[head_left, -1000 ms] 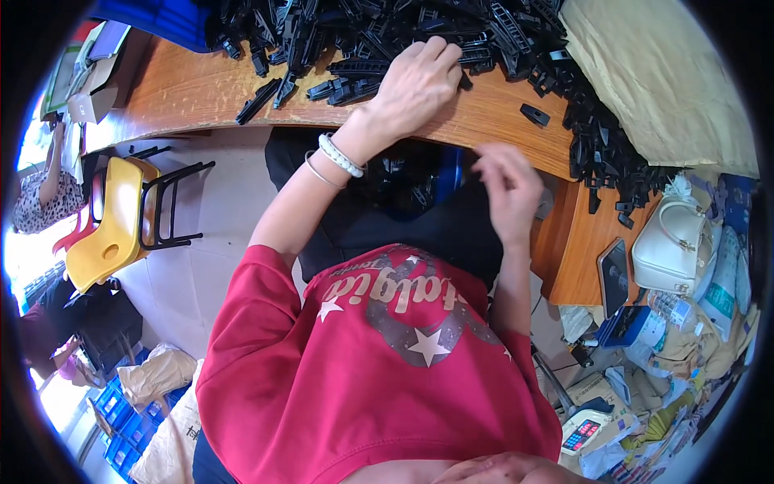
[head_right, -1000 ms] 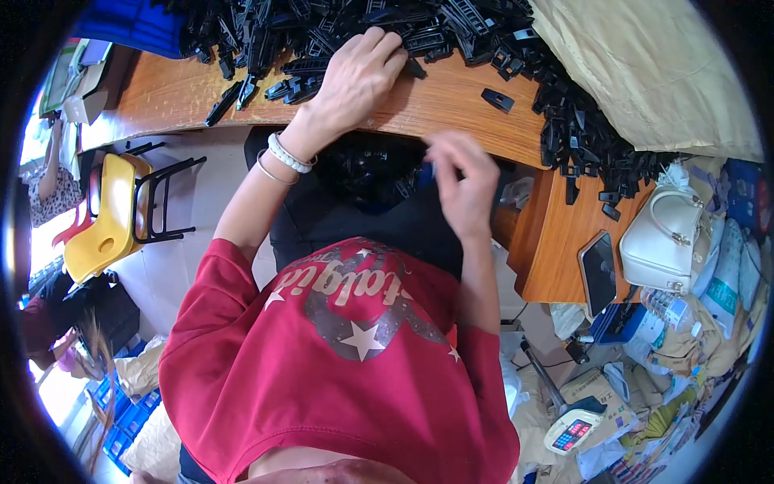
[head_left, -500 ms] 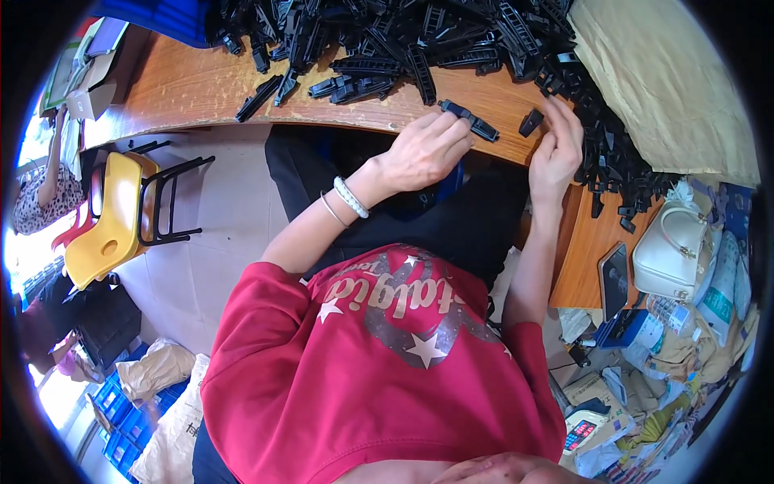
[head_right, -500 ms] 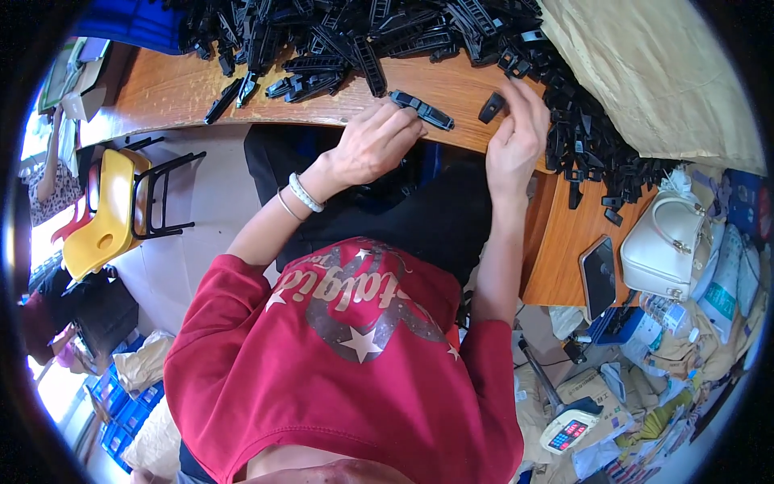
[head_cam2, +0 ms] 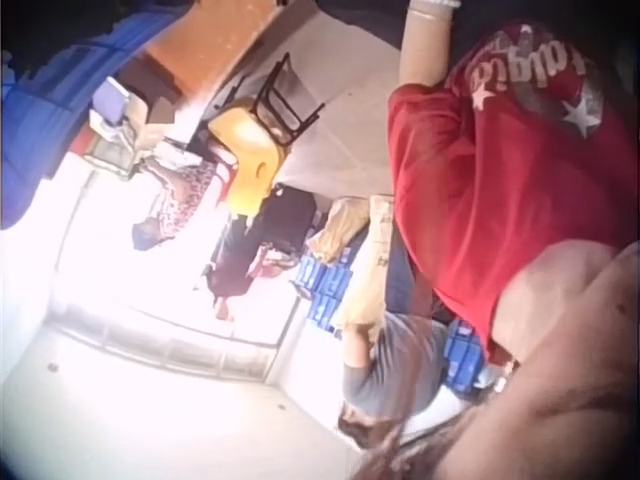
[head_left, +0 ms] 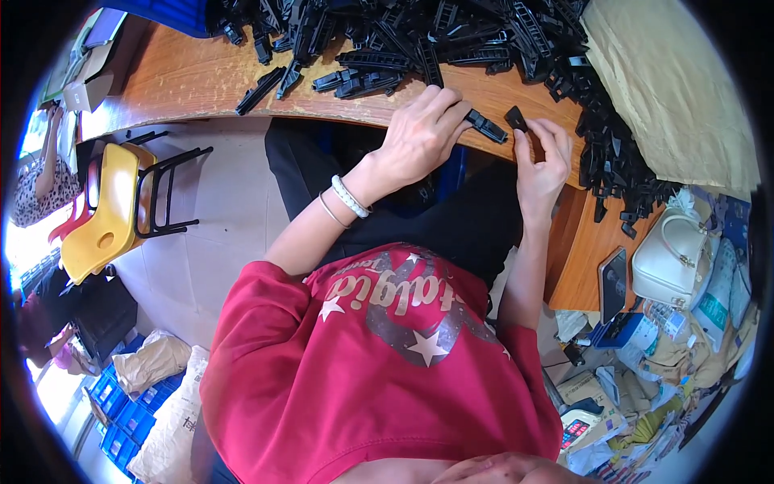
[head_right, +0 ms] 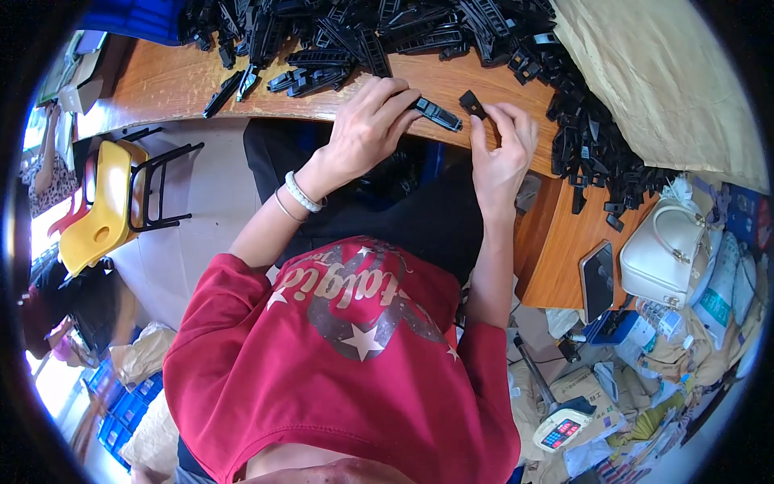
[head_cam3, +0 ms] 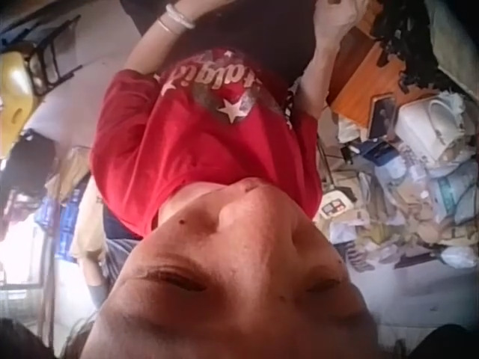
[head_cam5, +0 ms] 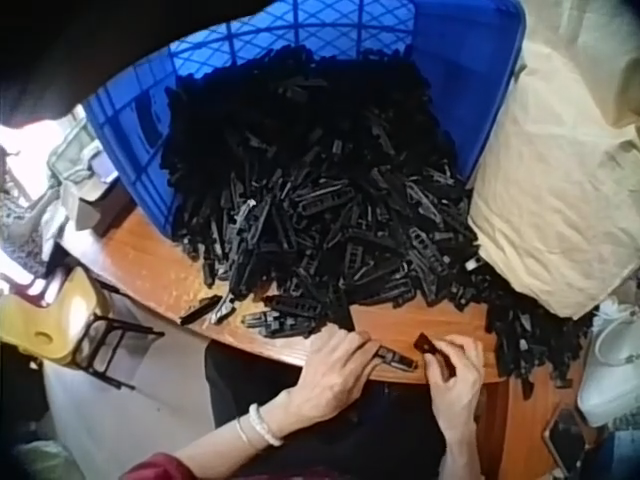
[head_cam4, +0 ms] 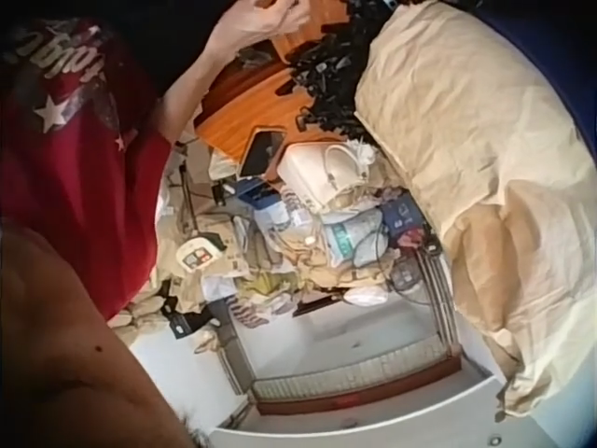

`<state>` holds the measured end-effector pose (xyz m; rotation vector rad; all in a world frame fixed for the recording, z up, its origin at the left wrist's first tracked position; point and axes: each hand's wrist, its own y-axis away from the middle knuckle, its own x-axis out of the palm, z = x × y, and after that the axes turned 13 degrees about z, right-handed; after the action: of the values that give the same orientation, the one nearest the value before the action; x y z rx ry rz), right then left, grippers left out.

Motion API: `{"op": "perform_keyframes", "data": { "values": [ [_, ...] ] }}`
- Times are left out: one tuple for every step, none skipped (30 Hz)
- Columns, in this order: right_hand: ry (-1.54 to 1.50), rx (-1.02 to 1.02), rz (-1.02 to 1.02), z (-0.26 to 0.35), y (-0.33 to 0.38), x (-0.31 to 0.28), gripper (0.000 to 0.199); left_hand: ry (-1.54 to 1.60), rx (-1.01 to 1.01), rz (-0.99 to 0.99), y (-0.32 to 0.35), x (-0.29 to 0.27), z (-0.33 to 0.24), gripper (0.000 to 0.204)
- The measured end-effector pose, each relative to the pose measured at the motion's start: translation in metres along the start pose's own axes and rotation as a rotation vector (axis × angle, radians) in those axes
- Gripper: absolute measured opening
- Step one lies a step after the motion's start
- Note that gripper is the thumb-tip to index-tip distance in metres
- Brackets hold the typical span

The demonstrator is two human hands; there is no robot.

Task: Manually assembling small black plastic components at a workbench.

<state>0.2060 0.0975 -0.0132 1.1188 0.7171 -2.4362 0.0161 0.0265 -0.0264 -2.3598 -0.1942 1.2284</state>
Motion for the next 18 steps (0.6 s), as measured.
{"op": "perform_keyframes", "data": {
  "values": [
    [-0.143, 0.0, -0.002, 0.0, -0.002, 0.0, 0.021, -0.004, 0.009, -0.013, -0.001, 0.0, 0.001, 0.03],
    [-0.143, 0.001, 0.0, 0.002, -0.001, -0.003, 0.021, -0.003, 0.007, -0.012, -0.001, 0.0, 0.001, 0.03],
    [-0.282, 0.094, 0.082, 0.005, 0.004, -0.008, 0.021, 0.008, 0.0, -0.005, -0.001, 0.0, 0.0, 0.03],
    [-0.421, 0.188, 0.164, 0.009, 0.008, -0.012, 0.021, 0.02, -0.008, 0.002, 0.0, 0.0, 0.001, 0.029],
    [-0.408, 0.155, 0.19, 0.01, 0.01, -0.016, 0.021, 0.021, -0.014, 0.004, 0.0, 0.0, 0.002, 0.029],
    [-0.41, 0.159, 0.194, 0.009, 0.012, -0.018, 0.021, 0.038, -0.006, 0.0, 0.0, 0.0, 0.002, 0.029],
    [-0.385, 0.148, 0.213, 0.007, 0.013, -0.019, 0.022, 0.055, 0.001, -0.004, -0.001, -0.001, 0.002, 0.029],
    [-0.361, 0.138, 0.232, 0.006, 0.014, -0.02, 0.022, 0.058, -0.003, 0.0, -0.001, -0.002, 0.003, 0.029],
    [-0.362, 0.145, 0.234, 0.008, 0.013, -0.02, 0.022, 0.064, -0.001, 0.006, -0.001, -0.003, 0.003, 0.028],
    [-0.363, 0.123, 0.229, 0.012, 0.01, -0.02, 0.022, 0.069, 0.001, 0.013, -0.001, -0.003, 0.003, 0.028],
    [-0.364, 0.1, 0.224, 0.013, 0.007, -0.02, 0.021, 0.073, -0.001, 0.017, -0.001, -0.003, 0.003, 0.028],
    [-0.363, 0.104, 0.225, 0.013, 0.005, -0.02, 0.021, 0.087, 0.0, 0.019, -0.001, -0.003, 0.003, 0.027],
    [-0.354, 0.066, 0.212, 0.013, 0.003, -0.019, 0.022, 0.101, 0.002, 0.019, -0.001, -0.003, 0.003, 0.027],
    [-0.345, 0.027, 0.199, 0.013, 0.002, -0.018, 0.023, 0.103, 0.003, 0.02, -0.002, -0.004, 0.003, 0.027],
    [-0.344, 0.029, 0.197, 0.012, 0.002, -0.017, 0.023, 0.112, 0.002, 0.024, -0.003, -0.005, 0.003, 0.026],
    [-0.355, 0.01, 0.173, 0.011, 0.003, -0.013, 0.023, 0.121, 0.003, 0.027, -0.004, -0.006, 0.002, 0.026],
    [-0.365, -0.009, 0.149, 0.01, 0.005, -0.011, 0.023, 0.121, 0.007, 0.027, -0.003, -0.005, 0.003, 0.026],
    [-0.34, -0.057, 0.157, 0.011, 0.006, -0.008, 0.022, 0.118, 0.029, 0.022, -0.001, -0.003, 0.003, 0.025]
  ]
}}
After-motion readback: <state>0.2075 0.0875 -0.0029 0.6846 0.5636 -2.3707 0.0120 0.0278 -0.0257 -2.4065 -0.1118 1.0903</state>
